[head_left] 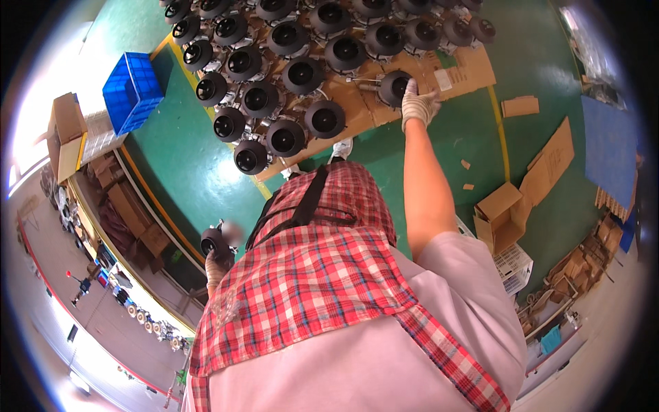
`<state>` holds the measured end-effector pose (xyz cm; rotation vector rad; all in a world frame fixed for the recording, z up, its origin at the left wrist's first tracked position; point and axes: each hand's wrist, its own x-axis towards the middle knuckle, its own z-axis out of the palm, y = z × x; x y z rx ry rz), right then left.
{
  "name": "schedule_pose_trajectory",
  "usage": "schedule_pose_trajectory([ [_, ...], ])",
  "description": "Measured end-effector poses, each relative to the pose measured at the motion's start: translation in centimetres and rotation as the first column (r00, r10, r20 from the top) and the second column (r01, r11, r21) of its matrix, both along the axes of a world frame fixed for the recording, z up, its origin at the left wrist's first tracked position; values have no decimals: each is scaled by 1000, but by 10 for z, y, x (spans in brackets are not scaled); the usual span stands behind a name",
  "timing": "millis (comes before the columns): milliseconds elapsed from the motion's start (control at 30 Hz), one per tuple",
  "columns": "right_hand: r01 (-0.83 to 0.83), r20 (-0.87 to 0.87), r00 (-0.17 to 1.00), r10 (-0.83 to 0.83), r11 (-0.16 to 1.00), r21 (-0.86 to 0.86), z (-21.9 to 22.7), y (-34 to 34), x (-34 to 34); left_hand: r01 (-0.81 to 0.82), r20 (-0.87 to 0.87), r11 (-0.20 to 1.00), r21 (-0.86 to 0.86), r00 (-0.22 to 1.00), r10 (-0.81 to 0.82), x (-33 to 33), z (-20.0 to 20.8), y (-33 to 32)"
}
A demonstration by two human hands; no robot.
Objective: The person assembles mechanical components at a workbench using a blue press machine and a black cloth. They repeatedly place parts into the press, operate the lever, remove the assembled units, wipe them with the cloth, and set them aside. The person also moves finished units to a nearby table.
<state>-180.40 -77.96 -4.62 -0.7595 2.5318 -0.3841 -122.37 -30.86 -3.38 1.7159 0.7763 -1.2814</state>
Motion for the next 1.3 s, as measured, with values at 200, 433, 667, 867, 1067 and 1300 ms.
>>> schedule_pose_trajectory([
  [200, -64, 466, 873, 143, 981, -181, -94, 16, -14, 89, 66, 995, 53, 994, -93, -10, 14, 24],
  [433, -75, 443, 887, 134, 986, -147, -118, 29, 48, 41, 154, 999, -4, 987, -40, -38, 54, -22],
  [667, 15, 505, 863, 11, 999, -47, -100, 25, 63, 38, 150, 980, -197, 989, -8, -59, 89, -92],
  [867, 16, 528, 849, 27, 997, -76, -148, 19, 46, 345, 407, 927, -145, 875, -262, -41, 98, -143],
  [1067, -165, 321, 925, 205, 975, -150, -26, 30, 28, 717, 624, 643, -268, 638, -451, -113, 163, -231],
  [1300, -285, 526, 135, 840, 541, -791, 165, 114, 112, 888, 775, 236, -395, 460, -433, -245, 184, -313],
])
